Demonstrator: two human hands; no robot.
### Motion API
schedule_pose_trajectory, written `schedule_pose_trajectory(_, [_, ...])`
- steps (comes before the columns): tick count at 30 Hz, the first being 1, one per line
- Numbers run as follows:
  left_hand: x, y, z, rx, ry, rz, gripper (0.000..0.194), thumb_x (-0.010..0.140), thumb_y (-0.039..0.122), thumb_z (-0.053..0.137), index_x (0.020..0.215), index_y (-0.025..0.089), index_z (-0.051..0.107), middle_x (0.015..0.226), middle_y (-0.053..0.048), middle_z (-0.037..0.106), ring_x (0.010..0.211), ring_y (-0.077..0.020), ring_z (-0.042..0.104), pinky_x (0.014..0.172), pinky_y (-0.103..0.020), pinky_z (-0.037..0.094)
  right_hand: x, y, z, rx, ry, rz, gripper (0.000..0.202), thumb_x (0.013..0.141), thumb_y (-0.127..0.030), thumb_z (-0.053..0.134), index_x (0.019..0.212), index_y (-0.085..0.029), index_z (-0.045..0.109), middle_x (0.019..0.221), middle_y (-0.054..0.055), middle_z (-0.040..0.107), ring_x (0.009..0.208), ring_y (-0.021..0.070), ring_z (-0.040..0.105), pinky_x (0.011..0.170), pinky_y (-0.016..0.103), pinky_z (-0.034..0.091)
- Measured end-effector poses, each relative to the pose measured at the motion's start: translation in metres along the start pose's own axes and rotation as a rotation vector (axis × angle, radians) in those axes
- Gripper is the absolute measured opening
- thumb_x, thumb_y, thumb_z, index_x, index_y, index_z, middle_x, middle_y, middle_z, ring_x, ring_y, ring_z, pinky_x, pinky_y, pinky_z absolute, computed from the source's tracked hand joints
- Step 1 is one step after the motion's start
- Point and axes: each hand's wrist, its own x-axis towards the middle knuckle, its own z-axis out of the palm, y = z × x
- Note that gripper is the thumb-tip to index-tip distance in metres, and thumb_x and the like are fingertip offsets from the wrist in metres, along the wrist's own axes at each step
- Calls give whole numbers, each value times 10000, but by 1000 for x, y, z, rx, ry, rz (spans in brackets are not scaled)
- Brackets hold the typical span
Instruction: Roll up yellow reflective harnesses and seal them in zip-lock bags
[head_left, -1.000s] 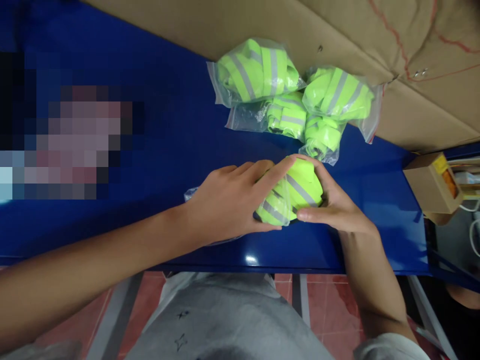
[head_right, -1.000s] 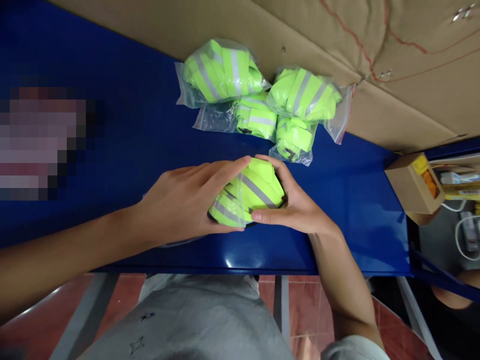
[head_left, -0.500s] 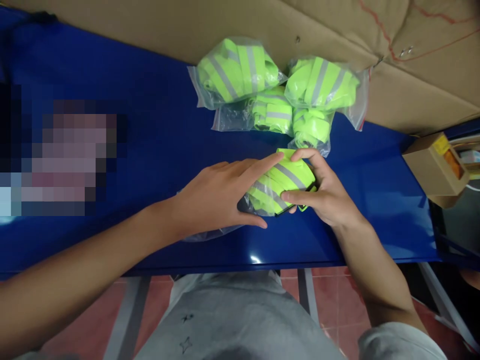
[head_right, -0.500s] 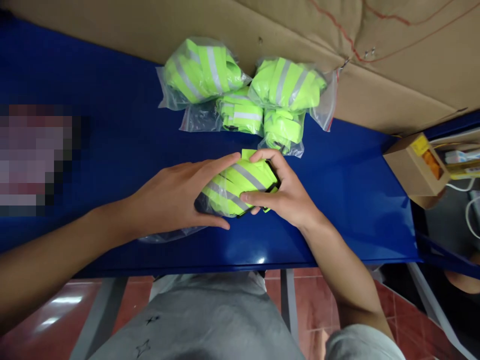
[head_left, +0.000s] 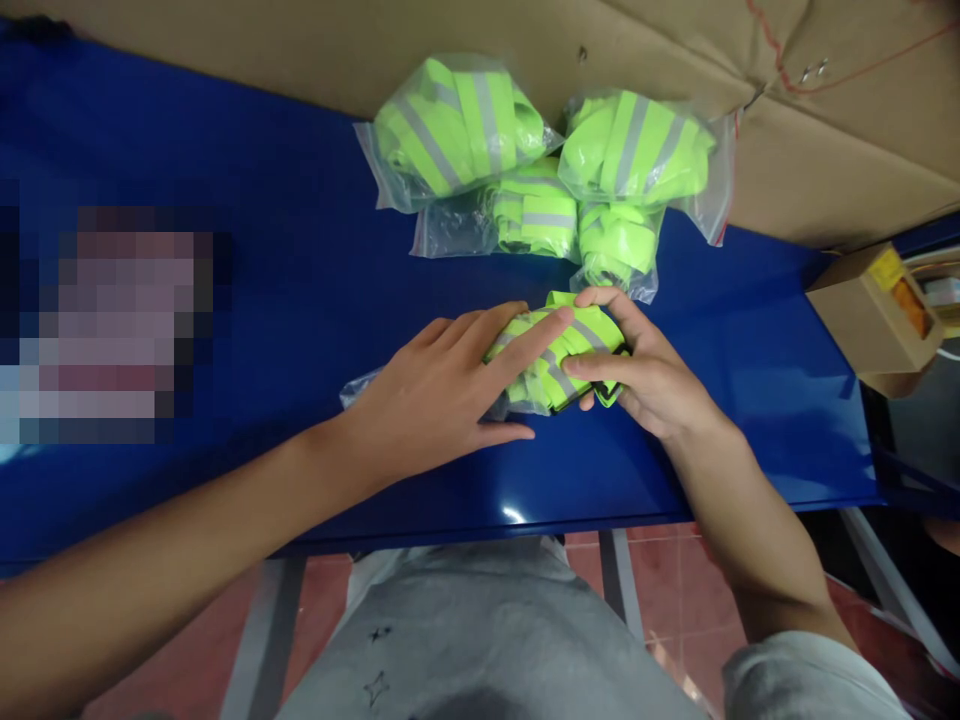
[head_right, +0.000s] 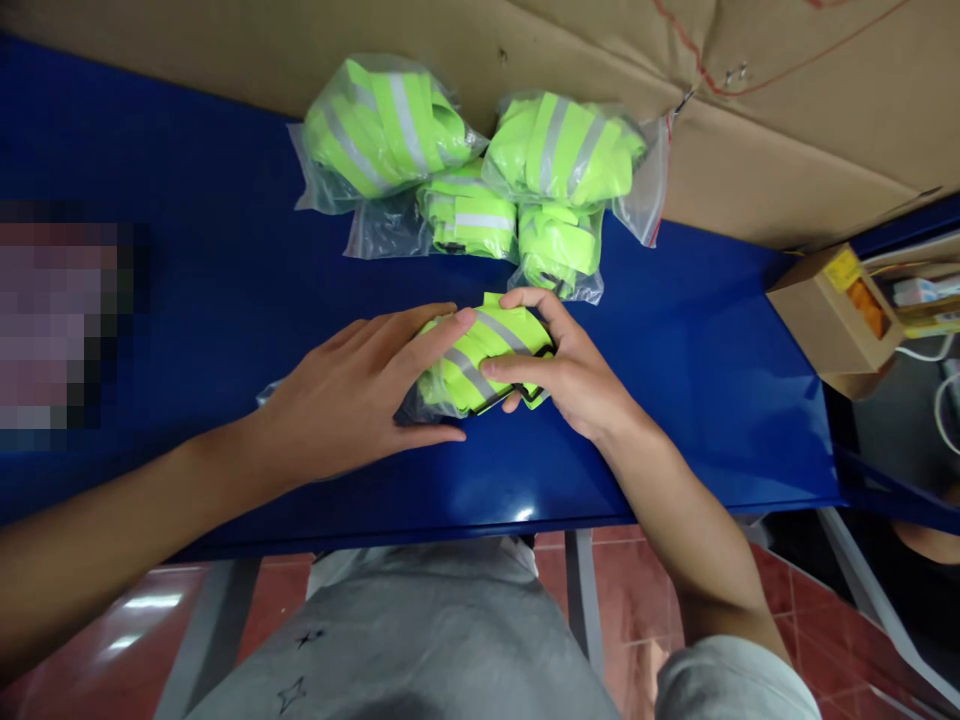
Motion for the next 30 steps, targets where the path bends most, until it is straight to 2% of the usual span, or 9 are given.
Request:
schedule_pose_trajectory(7, [1,-6,-1,-50,-35,32,1037,912,422,811,1703,289,154,1620,-154,510,1440,-324,568,1120,-413,503,4,-2,-11,-24,-40,60,602,669,-272,891,1182,-259,576,911,-27,698,656,174,682,454,298,551])
schedule_pose_trajectory(9, [1,-7,0,-99,-37,31,1064,904,435,819,1704,290,134,1632,-150,497,1450,-317,562,1130,-409,500,4,0,-11,-42,-30,40,589,698,-294,882,1203,-265,582,892,-28,691,675,188,690,487,327,581])
schedule_pose_trajectory(13, [1,-7,5,-121,-20,3,1183,832,482,879,1704,247,114,1638,-203,470,1462,-364,543,1135,-451,499,1,4,-1,-50,36,-10,579,719,-339,881,1195,-287,555,939,-22,697,791,214,729,534,340,622])
schedule_pose_trajectory(19, [2,-8,6,-158,-10,15,1072,908,465,809,1697,254,115,1645,-187,475,1470,-330,549,1133,-428,506,0,8,9,-45,68,-25,563,714,-306,885,1168,-290,553,958,-26,687,718,168,701,491,288,606])
schedule_pose_trajectory(23, [3,-7,6,-138,48,-20,998,926,487,784,1675,217,184,1619,-182,513,1448,-312,573,1128,-411,522,-5,18,19,-145,128,-166,538,767,-319,861,1190,-304,528,1126,-8,685,695,138,682,543,305,636])
schedule_pose_trajectory(25, [3,-6,8,-108,74,-15,1015,897,535,798,1665,218,215,1601,-177,537,1431,-318,589,1122,-413,534,-8,23,23,-252,155,-264,510,809,-306,831,1219,-304,529,1277,16,663,810,164,710,639,333,663])
schedule_pose_trajectory(27, [3,-4,9,-81,90,-27,998,900,578,774,1659,221,232,1586,-178,553,1412,-327,606,1119,-425,542,-11,26,25,-392,162,-384,558,829,-295,827,1300,-303,529,1427,43,607,1068,237,718,860,400,671])
schedule_pose_trajectory(29, [3,-1,9,-76,100,-68,972,926,591,739,1660,212,225,1577,-188,559,1401,-334,617,1118,-435,549,-13,28,23,-516,133,-493,702,829,-325,859,1429,-314,493,1550,62,530,1339,315,615,1091,476,586])
schedule_pose_trajectory(30, [3,1,8,-84,85,-109,967,941,578,728,1667,212,203,1579,-189,557,1401,-336,617,1118,-441,552,-13,27,21,-558,106,-526,784,826,-355,876,1489,-325,461,1592,67,495,1425,342,551,1157,505,538])
